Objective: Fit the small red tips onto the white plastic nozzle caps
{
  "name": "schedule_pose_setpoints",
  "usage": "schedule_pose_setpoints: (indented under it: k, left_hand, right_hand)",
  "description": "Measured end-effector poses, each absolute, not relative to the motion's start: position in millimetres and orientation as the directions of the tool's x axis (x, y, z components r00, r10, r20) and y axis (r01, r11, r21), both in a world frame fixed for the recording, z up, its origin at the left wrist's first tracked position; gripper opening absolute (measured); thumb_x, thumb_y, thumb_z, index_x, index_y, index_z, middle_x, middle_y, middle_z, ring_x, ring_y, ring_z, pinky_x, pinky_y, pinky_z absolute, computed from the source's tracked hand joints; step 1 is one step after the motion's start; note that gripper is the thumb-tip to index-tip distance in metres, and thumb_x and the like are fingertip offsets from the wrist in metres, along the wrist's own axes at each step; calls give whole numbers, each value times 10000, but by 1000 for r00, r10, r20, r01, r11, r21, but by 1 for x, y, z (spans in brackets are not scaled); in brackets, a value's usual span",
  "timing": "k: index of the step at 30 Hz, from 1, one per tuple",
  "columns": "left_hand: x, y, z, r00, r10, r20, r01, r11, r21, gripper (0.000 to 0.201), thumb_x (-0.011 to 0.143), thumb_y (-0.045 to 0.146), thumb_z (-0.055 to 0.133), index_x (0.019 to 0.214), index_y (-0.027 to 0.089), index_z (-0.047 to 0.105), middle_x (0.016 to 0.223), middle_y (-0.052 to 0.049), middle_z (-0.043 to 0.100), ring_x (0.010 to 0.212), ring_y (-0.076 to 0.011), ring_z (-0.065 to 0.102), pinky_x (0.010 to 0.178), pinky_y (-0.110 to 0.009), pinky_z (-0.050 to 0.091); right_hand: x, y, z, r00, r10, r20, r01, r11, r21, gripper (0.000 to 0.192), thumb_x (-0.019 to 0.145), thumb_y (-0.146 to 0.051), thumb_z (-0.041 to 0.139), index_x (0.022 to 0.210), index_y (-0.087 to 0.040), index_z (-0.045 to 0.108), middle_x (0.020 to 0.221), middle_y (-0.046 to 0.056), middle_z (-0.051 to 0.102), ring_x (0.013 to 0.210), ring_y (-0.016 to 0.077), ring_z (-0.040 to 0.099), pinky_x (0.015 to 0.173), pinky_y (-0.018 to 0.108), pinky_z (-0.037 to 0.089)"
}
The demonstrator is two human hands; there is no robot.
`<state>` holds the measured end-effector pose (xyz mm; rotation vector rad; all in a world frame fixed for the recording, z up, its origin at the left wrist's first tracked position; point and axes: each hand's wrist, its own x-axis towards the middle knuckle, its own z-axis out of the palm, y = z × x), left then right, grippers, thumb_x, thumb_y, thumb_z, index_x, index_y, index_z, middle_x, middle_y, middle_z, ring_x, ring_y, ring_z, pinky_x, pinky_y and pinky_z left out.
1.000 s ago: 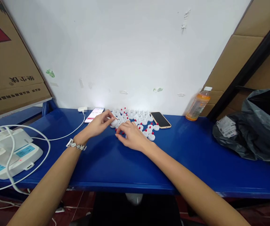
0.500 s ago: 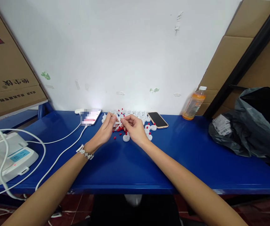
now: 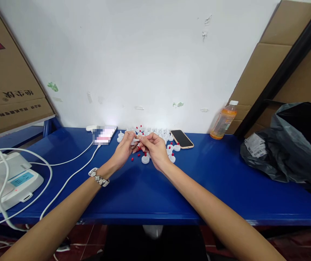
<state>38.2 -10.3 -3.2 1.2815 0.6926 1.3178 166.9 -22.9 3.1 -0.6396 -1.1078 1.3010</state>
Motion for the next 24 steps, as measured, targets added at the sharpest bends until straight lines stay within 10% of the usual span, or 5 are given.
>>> schedule_pose_setpoints:
  k: [17,24]
  left_hand:
    - [44,-15,-8,215,929,300,-220,-253,942,405,958,634,402,925,231,378,740,26,492,643,-116,517,587,-238,442]
    - [15,-4,4,221,869,443,254,-490,834,478,1012,598,235,1007,223,531,949,-41,570,913,-183,562,849,-332,461]
  right_hand:
    - [157,-27,5,38,915,401,-274,395,-877,405,693,-475,828,651,-213,523,551,-37,588,488,98,484,502,248,412]
    - [175,-19,4,-80,896,437,-72,432,-899,409,745,-532,774,690,-205,534,572,-21,591,511,107,491,514,257,392]
